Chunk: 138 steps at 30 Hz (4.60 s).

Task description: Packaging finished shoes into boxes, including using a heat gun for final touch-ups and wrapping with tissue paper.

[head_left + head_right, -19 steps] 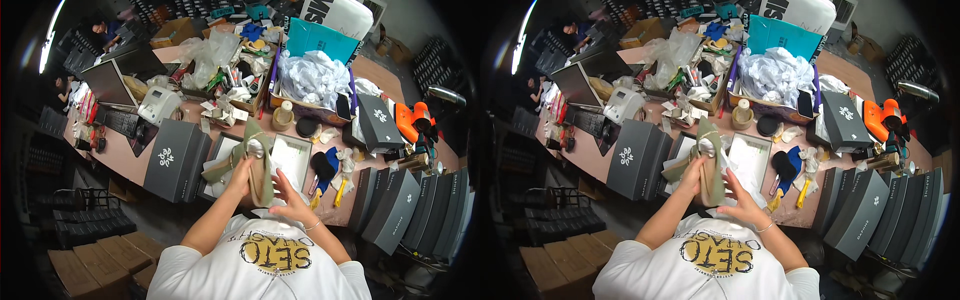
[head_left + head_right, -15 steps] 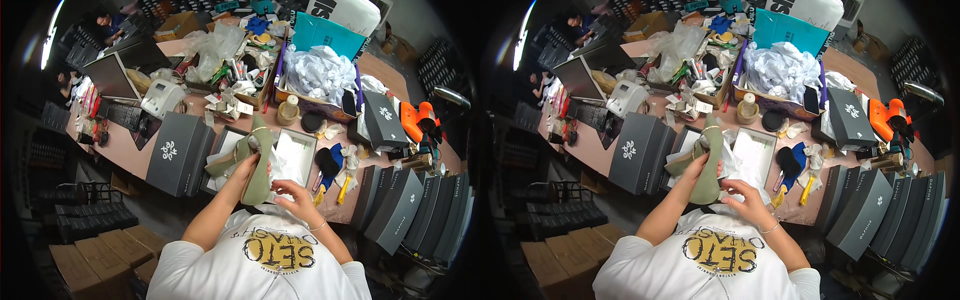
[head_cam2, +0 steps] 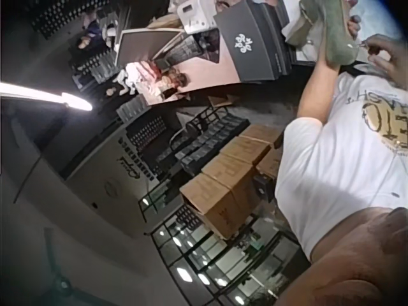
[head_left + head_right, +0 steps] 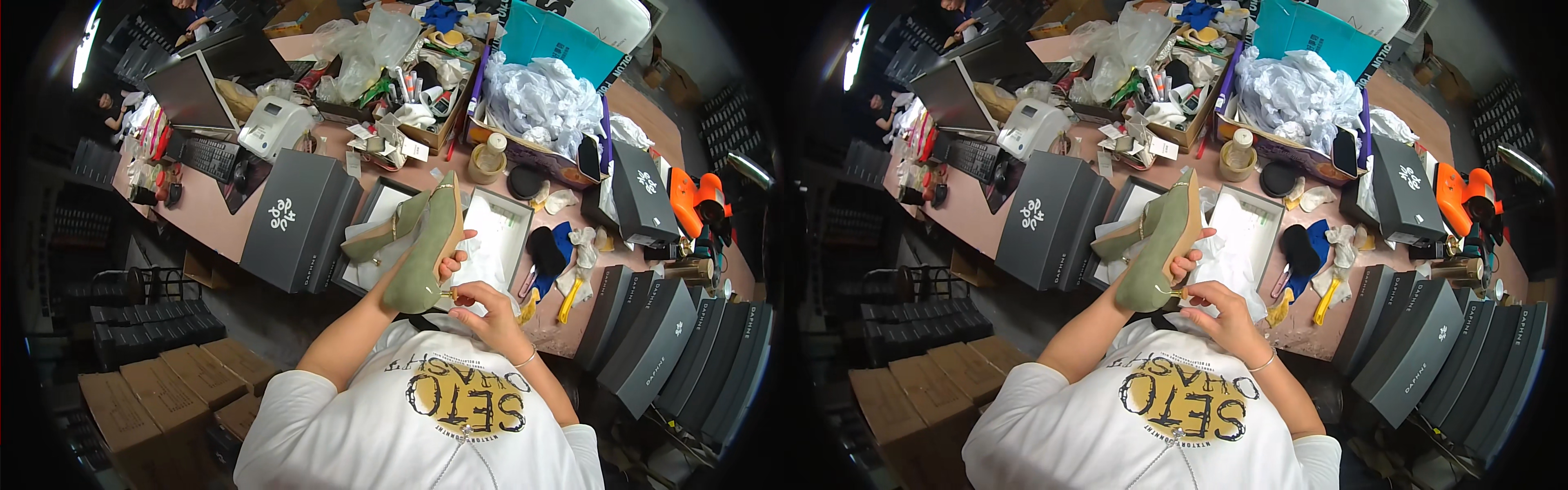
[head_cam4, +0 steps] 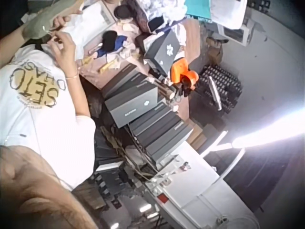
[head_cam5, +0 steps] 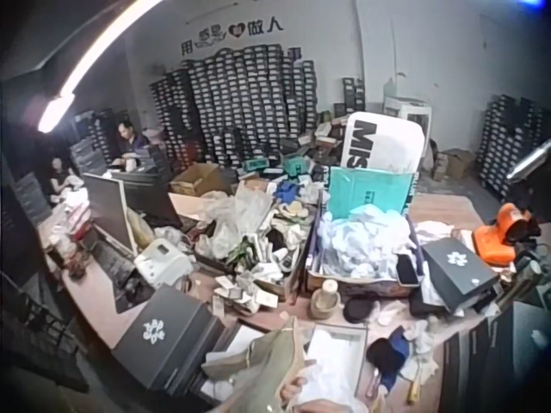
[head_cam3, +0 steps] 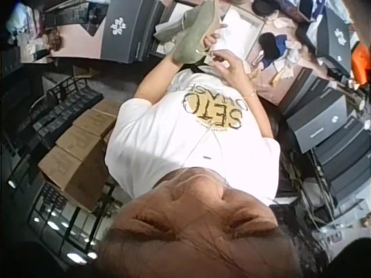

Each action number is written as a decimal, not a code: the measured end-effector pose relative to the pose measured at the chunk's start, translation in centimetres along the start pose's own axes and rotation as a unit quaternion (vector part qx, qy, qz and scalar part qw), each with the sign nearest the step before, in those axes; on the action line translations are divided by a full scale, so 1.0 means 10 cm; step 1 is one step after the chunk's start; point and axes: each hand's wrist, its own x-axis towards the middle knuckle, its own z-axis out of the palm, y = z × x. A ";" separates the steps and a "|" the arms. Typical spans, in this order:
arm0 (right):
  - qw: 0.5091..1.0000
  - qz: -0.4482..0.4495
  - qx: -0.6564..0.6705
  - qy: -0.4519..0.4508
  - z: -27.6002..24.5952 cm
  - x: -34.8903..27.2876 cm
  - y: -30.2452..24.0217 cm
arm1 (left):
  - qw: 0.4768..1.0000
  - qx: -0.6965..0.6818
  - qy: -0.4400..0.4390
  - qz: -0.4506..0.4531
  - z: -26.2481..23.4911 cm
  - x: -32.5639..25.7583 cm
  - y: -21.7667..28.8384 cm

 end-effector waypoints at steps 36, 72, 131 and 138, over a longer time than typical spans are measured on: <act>0.854 0.163 0.492 0.044 -0.35 -0.43 0.29 | 0.939 0.240 0.186 0.160 0.31 0.26 -0.03; 0.844 0.201 0.425 0.259 -0.84 -0.80 0.84 | 0.263 0.950 -0.049 0.160 -0.24 0.24 -0.21; 0.887 0.042 0.302 0.348 0.37 0.09 0.53 | 0.330 0.824 -0.230 0.399 1.16 0.01 -0.70; 0.943 0.018 -0.005 0.333 0.17 -0.08 0.31 | 0.421 0.815 -0.306 0.254 0.85 -0.19 -1.08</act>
